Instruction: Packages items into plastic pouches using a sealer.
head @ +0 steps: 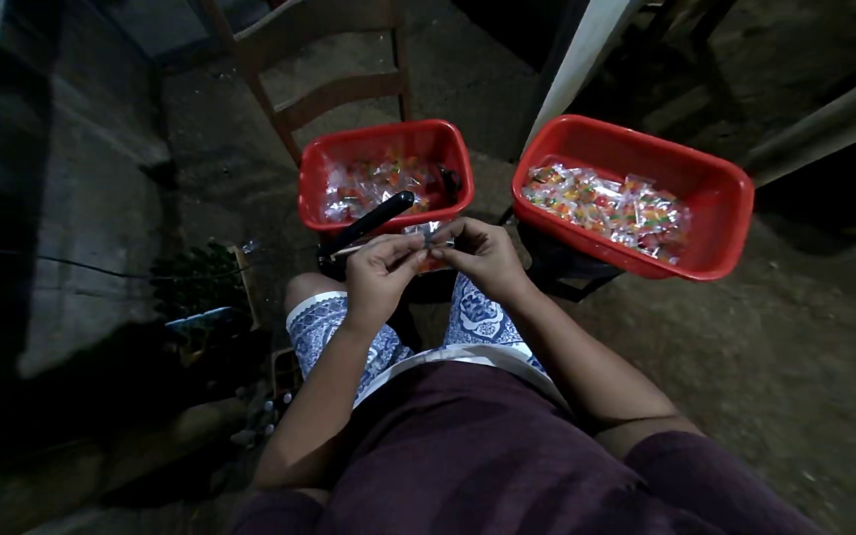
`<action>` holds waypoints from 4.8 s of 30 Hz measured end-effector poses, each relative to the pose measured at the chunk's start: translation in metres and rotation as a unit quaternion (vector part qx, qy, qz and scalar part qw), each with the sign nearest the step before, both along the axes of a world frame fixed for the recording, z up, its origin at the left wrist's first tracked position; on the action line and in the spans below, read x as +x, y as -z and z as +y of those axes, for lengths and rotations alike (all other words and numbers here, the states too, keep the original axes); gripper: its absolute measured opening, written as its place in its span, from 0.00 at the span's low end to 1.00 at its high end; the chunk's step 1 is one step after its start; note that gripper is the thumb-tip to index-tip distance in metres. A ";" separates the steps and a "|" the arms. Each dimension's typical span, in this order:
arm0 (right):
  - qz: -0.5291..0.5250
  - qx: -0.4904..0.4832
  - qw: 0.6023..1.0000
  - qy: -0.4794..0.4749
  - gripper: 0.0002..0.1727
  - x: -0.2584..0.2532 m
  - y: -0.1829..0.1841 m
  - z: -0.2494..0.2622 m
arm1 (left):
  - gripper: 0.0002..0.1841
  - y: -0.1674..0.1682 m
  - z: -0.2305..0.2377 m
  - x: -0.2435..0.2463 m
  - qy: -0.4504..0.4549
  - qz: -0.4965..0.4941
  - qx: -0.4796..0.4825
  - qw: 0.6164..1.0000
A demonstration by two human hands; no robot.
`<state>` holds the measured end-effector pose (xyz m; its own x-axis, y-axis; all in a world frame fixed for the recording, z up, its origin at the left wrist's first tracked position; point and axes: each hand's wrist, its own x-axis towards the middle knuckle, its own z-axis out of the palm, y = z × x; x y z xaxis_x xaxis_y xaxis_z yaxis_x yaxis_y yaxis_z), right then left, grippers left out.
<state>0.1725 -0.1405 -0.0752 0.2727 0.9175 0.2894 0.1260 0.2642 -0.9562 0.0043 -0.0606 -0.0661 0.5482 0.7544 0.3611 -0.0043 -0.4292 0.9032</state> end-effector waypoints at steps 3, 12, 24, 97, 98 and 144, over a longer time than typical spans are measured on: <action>-0.021 -0.002 1.000 0.006 0.13 0.000 -0.001 -0.002 | 0.11 0.002 -0.001 0.000 -0.004 0.013 0.047 0.999; -0.208 0.041 0.973 0.085 0.16 -0.006 -0.002 -0.005 | 0.13 0.005 0.003 -0.001 -0.051 0.077 0.161 0.983; -0.296 0.090 0.942 0.130 0.09 -0.005 0.003 -0.004 | 0.06 0.002 0.000 0.002 -0.086 0.117 0.246 0.958; -0.441 -0.258 0.857 -0.069 0.28 0.038 0.080 0.183 | 0.09 0.174 0.088 0.057 -0.250 -0.015 -0.586 0.771; -0.442 -0.270 0.853 -0.069 0.28 0.039 0.090 0.183 | 0.10 0.174 0.088 0.058 -0.251 -0.018 -0.590 0.767; -0.466 -0.209 0.859 0.040 0.26 0.044 0.185 0.162 | 0.12 0.176 0.076 0.067 -0.240 -0.050 -0.619 0.746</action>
